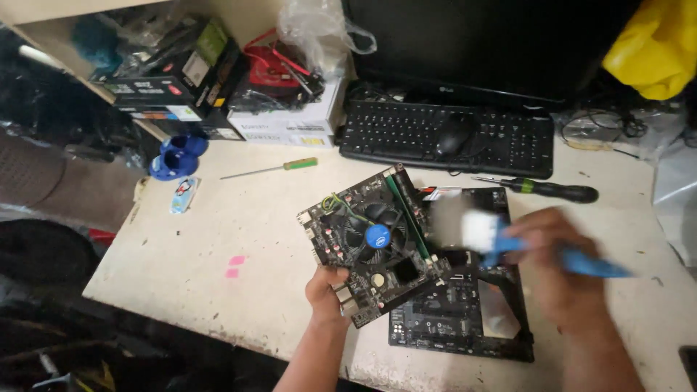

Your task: The person holds a computer motherboard with a fan attached and uses a blue-handled brush to sweep dust off the surface. They rotate the board to clean different areas, including around the fan and the edges, while working over a cluttered desk.

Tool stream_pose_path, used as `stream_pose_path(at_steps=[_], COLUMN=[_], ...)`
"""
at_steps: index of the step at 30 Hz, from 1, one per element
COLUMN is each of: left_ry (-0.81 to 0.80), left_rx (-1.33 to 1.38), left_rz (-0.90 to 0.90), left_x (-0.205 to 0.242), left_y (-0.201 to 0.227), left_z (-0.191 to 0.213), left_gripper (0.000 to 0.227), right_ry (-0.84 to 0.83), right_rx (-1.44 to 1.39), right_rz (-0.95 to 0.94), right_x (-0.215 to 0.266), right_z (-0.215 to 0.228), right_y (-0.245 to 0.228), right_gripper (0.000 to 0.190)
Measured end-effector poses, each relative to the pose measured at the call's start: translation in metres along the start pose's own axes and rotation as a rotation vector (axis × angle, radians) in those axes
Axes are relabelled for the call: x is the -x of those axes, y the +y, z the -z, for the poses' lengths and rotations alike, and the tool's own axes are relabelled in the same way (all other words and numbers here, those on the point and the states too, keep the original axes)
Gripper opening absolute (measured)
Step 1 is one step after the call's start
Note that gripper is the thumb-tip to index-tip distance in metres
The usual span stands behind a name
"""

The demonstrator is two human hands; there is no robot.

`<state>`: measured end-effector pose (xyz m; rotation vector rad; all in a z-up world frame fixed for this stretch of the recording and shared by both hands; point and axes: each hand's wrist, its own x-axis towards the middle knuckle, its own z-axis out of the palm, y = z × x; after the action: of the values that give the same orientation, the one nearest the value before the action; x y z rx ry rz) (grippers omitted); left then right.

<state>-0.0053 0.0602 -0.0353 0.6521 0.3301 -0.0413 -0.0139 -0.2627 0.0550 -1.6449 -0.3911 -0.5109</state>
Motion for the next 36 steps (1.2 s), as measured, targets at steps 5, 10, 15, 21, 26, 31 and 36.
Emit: stream_pose_path(at_steps=[5, 10, 15, 21, 26, 31, 36], left_ry=[-0.053, 0.142, -0.004, 0.009, 0.027, 0.088, -0.129], left_rx=[-0.06, -0.032, -0.007, -0.03, -0.038, -0.007, 0.009], left_rz=[-0.079, 0.049, -0.107, -0.116, -0.092, -0.053, -0.191], left_x=[0.005, 0.011, 0.017, 0.018, 0.02, 0.019, 0.023], left_y=[-0.002, -0.01, 0.003, -0.015, -0.021, -0.034, -0.032], left_z=[-0.03, -0.044, -0.087, -0.079, -0.084, -0.084, -0.089], left_gripper=[0.047, 0.04, 0.05, 0.041, 0.038, 0.033, 0.041], right_ry=[-0.27, 0.23, 0.014, 0.141, -0.078, 0.253, -0.345], right_rx=[0.298, 0.22, 0.43, 0.154, 0.337, 0.14, 0.216], right_rz=[-0.403, -0.161, -0.623, -0.215, -0.515, -0.248, -0.167], right_x=[-0.005, 0.017, 0.043, 0.069, 0.046, 0.036, -0.001], right_z=[0.01, -0.015, -0.037, -0.055, -0.046, -0.051, -0.047], right_y=[-0.042, -0.042, -0.048, -0.019, -0.07, -0.07, -0.103], right_gripper=[0.033, 0.028, 0.046, 0.029, 0.042, 0.038, 0.036])
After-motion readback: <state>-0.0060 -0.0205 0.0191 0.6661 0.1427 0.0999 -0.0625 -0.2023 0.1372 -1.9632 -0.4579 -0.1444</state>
